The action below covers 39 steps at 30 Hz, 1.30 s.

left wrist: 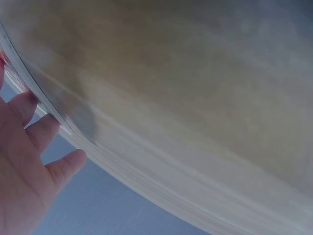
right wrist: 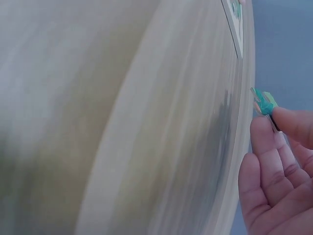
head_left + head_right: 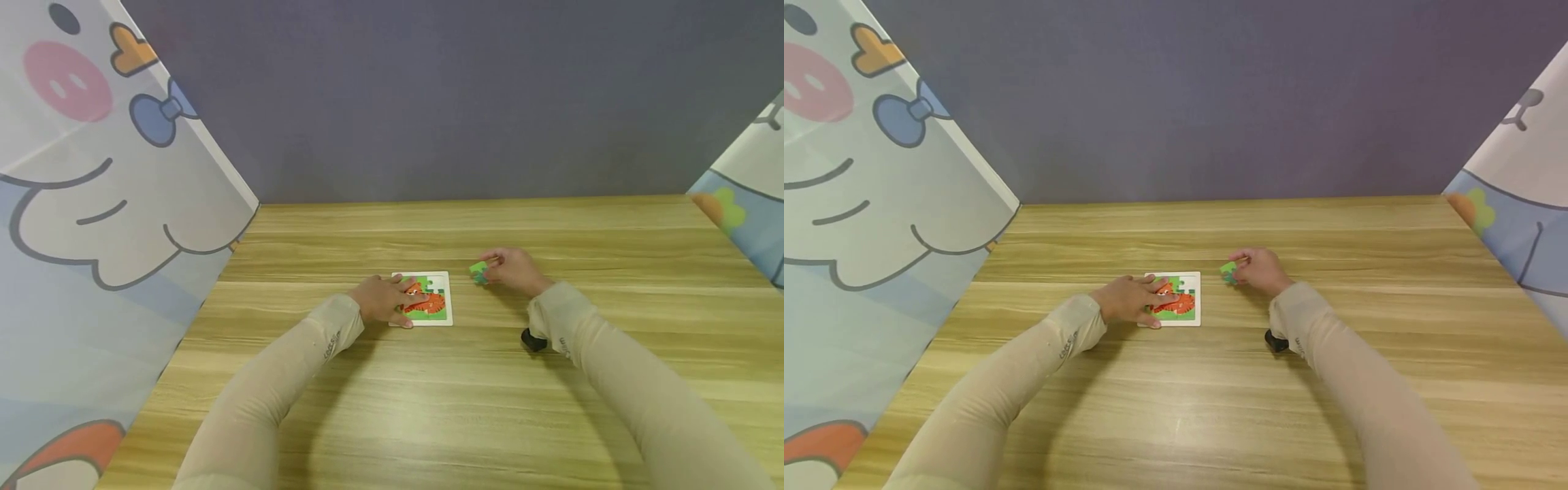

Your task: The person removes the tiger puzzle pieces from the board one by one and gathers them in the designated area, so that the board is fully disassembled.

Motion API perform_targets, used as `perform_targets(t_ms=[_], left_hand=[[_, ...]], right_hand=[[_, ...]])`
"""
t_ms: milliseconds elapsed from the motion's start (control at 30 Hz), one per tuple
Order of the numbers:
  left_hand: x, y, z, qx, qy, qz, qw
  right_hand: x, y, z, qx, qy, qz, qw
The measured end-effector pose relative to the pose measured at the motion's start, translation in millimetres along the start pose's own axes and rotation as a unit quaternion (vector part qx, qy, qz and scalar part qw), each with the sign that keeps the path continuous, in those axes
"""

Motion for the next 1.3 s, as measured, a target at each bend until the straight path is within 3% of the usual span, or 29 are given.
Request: perform_targets(t_ms=[500,1300], left_hand=[[-0.2,1.2,0.2,0.003,-0.002,0.009,1.0],[0.8,0.2,-0.6,-0.001,-0.004,0.011,0.9999]], right_hand=[[15,-24,-5.0,0.0,0.025,0.006,0.9997],[47,-51,-20.4,0.003,0.07,0.133,0.9887]])
Point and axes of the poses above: each hand's wrist, its own z-axis towards the middle knuckle, its own y-axis out of the palm, x = y × z, the point moved 1 cm from there along z, towards the middle knuckle, and after that the axes turned 12 degrees about -z, right-handed, at the moved point
